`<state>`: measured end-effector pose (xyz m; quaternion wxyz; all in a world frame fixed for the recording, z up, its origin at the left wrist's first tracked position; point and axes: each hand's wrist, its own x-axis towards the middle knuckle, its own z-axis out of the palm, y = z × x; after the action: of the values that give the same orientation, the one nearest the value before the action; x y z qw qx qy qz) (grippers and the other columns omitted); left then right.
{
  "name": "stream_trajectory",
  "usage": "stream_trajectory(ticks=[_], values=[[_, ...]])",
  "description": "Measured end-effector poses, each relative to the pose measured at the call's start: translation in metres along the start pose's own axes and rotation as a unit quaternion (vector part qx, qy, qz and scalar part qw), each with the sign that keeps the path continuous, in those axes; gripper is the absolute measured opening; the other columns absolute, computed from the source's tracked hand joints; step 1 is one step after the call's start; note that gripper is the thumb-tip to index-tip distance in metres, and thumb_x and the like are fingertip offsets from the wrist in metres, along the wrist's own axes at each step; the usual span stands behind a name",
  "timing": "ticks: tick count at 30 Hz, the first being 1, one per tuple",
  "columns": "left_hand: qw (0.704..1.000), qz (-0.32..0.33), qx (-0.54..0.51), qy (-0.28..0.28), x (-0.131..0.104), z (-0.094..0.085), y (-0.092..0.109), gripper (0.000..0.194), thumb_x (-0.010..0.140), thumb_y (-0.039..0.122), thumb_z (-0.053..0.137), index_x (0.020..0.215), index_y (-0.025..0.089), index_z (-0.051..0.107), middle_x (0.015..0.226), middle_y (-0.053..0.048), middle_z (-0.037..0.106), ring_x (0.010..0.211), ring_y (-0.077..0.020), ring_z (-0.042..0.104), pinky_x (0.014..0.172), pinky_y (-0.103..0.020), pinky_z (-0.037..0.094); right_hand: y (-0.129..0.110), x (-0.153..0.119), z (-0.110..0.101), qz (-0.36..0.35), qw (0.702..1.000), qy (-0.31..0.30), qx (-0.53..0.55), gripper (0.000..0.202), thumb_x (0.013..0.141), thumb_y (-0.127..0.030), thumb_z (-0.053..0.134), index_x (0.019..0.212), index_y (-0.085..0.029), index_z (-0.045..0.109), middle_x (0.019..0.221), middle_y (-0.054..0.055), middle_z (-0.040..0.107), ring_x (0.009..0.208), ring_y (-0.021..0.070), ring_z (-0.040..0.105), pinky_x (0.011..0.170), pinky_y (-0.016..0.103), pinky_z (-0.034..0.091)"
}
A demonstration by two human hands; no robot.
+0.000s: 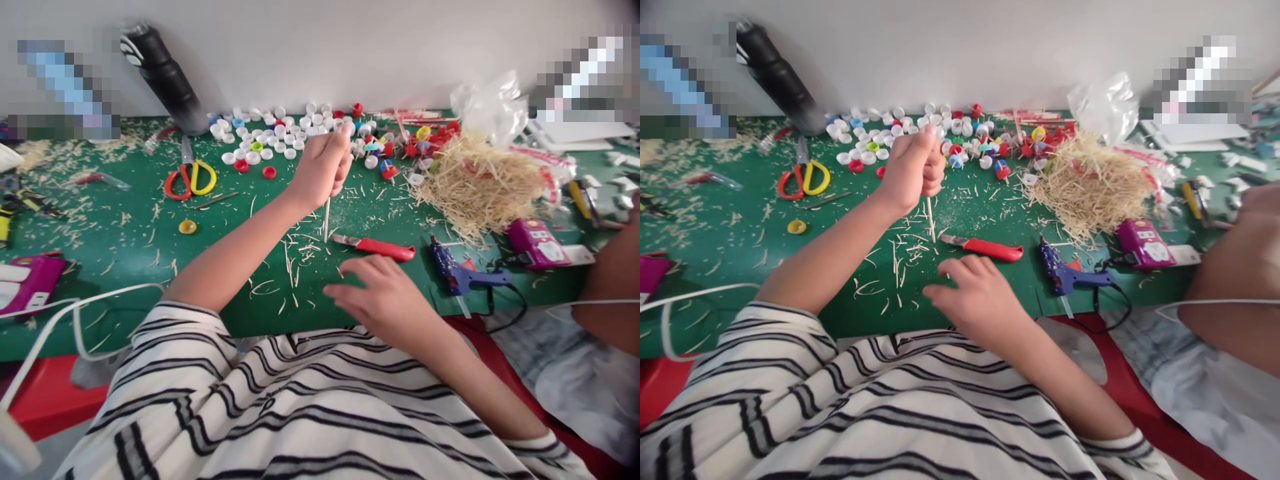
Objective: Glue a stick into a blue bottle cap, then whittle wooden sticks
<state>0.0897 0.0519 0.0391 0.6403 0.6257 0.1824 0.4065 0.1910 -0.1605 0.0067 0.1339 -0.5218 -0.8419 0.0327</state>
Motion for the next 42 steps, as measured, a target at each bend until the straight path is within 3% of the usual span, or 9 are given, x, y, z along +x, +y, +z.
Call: stream_trajectory(ticks=[4,11,15,22,27,30,33,38,42], values=[[1.0,0.023,-0.003,-0.002,-0.001,0.001,-0.001,0.062,0.097,0.066,0.056,0.062,0.025,0.025,0.05,0.011,0.018,0.04,-0.0022,0.014,0.037,-0.02,0.014,-0.02,0.004,0.013,-0.19,0.979,-0.058,0.046,0.032,0.104,-0.02,0.055,0.121,-0.035,0.079,0.139,0.005,0.064,0.114,0.0254,0.052,0.093,0.04,0.046],[0.998,-0.033,0.057,0.023,-0.002,0.003,0.002,0.054,0.103,0.062,0.045,0.067,0.025,0.029,0.051,0.01,0.023,0.041,-0.0046,0.019,0.04,-0.022,0.019,-0.021,0.013,0.039,-0.269,0.963,-0.031,0.008,0.021,0.099,-0.019,0.064,0.092,-0.029,0.081,0.151,0.002,0.059,0.124,0.027,0.05,0.102,0.044,0.043],[0.998,-0.031,0.051,0.022,-0.002,0.003,0.001,0.052,0.101,0.064,0.048,0.068,0.025,0.035,0.05,0.011,0.023,0.04,-0.0053,0.02,0.04,-0.024,0.019,-0.018,0.014,0.046,-0.293,0.956,-0.009,0.006,0.018,0.1,-0.02,0.063,0.095,-0.027,0.079,0.141,0.004,0.064,0.12,0.0264,0.051,0.097,0.043,0.044],[0.998,-0.044,0.04,0.028,-0.003,0.005,0.004,0.05,0.098,0.067,0.05,0.072,0.025,0.042,0.049,0.011,0.022,0.04,-0.0058,0.019,0.039,-0.025,0.017,-0.018,0.016,0.051,-0.295,0.956,-0.009,0.0,0.017,0.1,-0.018,0.062,0.094,-0.025,0.077,0.141,0.004,0.063,0.119,0.0258,0.051,0.095,0.041,0.043],[0.997,-0.046,0.045,0.028,0.0,0.002,0.003,0.049,0.102,0.063,0.045,0.073,0.024,0.041,0.052,0.012,0.02,0.038,-0.0051,0.018,0.04,-0.023,0.017,-0.018,0.021,0.034,-0.284,0.955,-0.043,0.074,0.019,0.103,-0.018,0.058,0.108,-0.021,0.075,0.138,0.008,0.065,0.114,0.0224,0.052,0.094,0.037,0.044],[0.997,-0.052,0.04,0.028,0.001,0.0,0.002,0.049,0.103,0.063,0.043,0.073,0.024,0.04,0.052,0.012,0.019,0.038,-0.0044,0.019,0.04,-0.021,0.018,-0.014,0.028,0.026,-0.227,0.963,-0.033,0.14,0.022,0.106,-0.022,0.052,0.108,-0.02,0.073,0.122,0.008,0.071,0.104,0.0194,0.056,0.09,0.034,0.044],[0.998,-0.053,0.028,0.02,0.001,0.0,0.002,0.049,0.103,0.063,0.043,0.073,0.024,0.038,0.052,0.012,0.018,0.037,-0.0037,0.019,0.039,-0.02,0.018,-0.003,0.037,0.031,-0.128,0.986,0.019,0.108,0.028,0.107,-0.016,0.045,0.112,-0.017,0.073,0.106,0.009,0.073,0.089,0.0188,0.058,0.08,0.034,0.044],[0.999,-0.041,0.018,0.01,0.0,0.002,0.002,0.05,0.101,0.064,0.046,0.072,0.025,0.037,0.051,0.012,0.02,0.037,-0.0041,0.021,0.038,-0.021,0.019,0.02,0.043,0.041,-0.088,0.992,0.053,0.073,0.037,0.102,-0.006,0.043,0.119,-0.017,0.075,0.112,0.011,0.075,0.093,0.0218,0.06,0.083,0.036,0.048],[0.998,-0.044,0.032,0.012,-0.001,0.004,0.002,0.049,0.102,0.062,0.045,0.07,0.025,0.036,0.05,0.012,0.019,0.037,-0.0047,0.018,0.038,-0.023,0.017,0.034,0.03,0.03,-0.02,0.996,0.069,0.055,0.042,0.102,-0.008,0.043,0.125,-0.022,0.075,0.122,0.011,0.073,0.105,0.0243,0.06,0.093,0.04,0.048]])
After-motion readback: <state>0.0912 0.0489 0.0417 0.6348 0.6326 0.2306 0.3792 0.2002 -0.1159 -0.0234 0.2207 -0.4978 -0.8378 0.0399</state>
